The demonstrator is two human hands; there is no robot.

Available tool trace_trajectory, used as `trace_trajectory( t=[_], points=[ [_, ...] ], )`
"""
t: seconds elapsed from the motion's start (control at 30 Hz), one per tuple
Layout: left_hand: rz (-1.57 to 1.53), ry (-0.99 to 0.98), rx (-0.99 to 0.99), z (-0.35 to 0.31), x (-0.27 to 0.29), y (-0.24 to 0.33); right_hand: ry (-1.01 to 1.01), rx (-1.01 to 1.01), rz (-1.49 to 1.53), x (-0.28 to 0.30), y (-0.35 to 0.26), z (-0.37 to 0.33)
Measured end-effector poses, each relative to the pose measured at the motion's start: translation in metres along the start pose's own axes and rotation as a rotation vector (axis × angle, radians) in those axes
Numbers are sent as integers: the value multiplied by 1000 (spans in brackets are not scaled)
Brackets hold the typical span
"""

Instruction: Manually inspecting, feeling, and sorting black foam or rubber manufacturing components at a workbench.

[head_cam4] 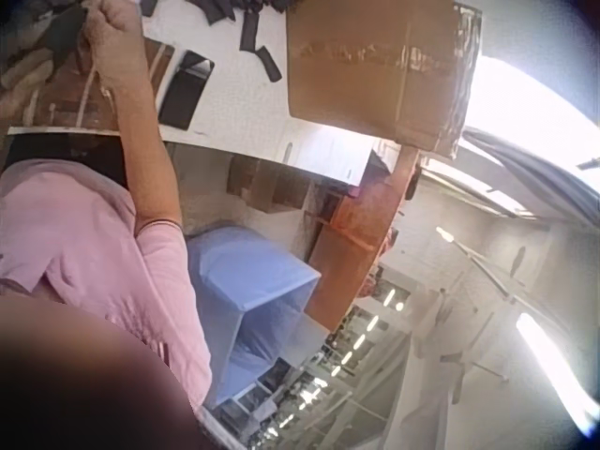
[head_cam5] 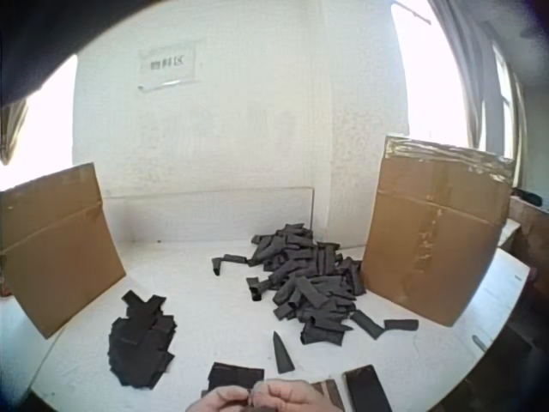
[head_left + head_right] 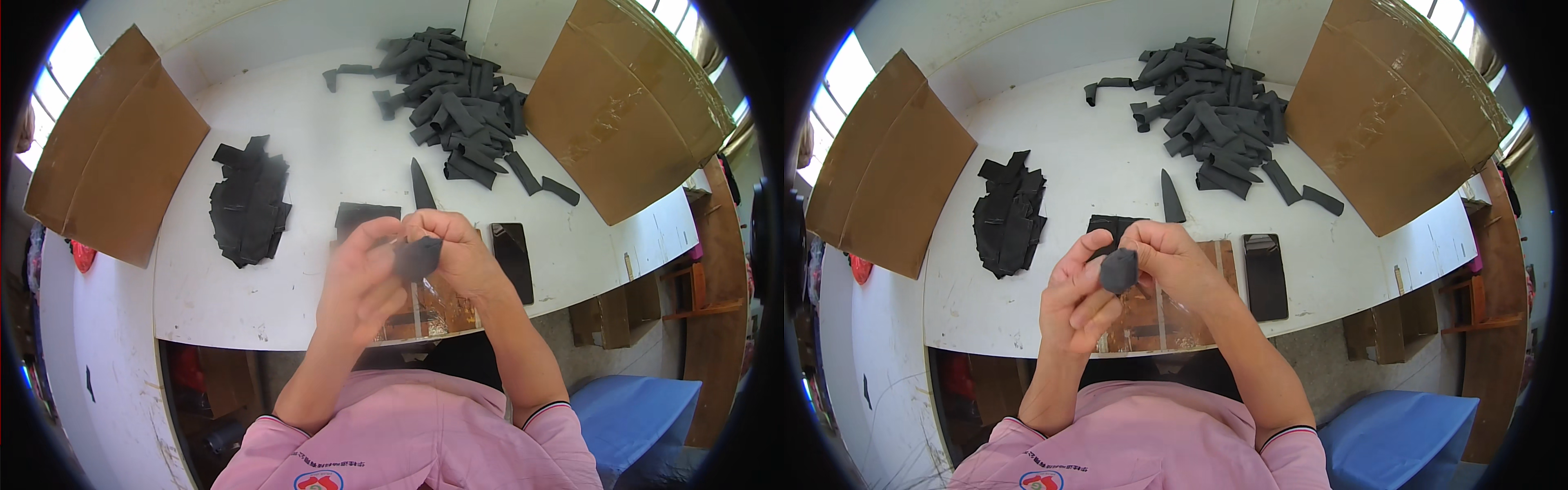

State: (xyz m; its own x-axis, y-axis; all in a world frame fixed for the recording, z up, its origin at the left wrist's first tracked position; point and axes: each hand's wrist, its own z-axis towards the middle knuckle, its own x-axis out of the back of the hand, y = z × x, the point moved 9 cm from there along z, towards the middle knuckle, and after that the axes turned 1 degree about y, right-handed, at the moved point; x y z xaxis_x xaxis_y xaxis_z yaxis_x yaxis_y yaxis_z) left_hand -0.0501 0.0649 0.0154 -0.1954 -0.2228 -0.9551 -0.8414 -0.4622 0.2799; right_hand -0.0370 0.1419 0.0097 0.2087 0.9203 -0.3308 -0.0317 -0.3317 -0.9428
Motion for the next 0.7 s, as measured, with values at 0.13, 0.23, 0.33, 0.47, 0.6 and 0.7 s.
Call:
trace_trajectory(
  t=[0.13, 0.23, 0.33, 0.47, 0.6, 0.7],
  points=[
    [615, 85, -256, -8, 11, 11, -77, 26, 49, 3, 22, -6],
    [320, 235, -76, -1, 42, 3, -2, 1, 40, 10, 31, -4],
    [-395, 107, 148, 11, 31, -4, 41, 5, -112, 1, 6, 2],
    [-432, 33, 156, 6, 13, -3, -30, 100, -243, -10, -15, 1],
    [151, 93, 144, 3, 32, -11, 17, -49, 22, 8, 36, -5],
    [1146, 167, -532, -7, -5, 37, 117, 6, -21, 16, 31, -8]
  ],
)
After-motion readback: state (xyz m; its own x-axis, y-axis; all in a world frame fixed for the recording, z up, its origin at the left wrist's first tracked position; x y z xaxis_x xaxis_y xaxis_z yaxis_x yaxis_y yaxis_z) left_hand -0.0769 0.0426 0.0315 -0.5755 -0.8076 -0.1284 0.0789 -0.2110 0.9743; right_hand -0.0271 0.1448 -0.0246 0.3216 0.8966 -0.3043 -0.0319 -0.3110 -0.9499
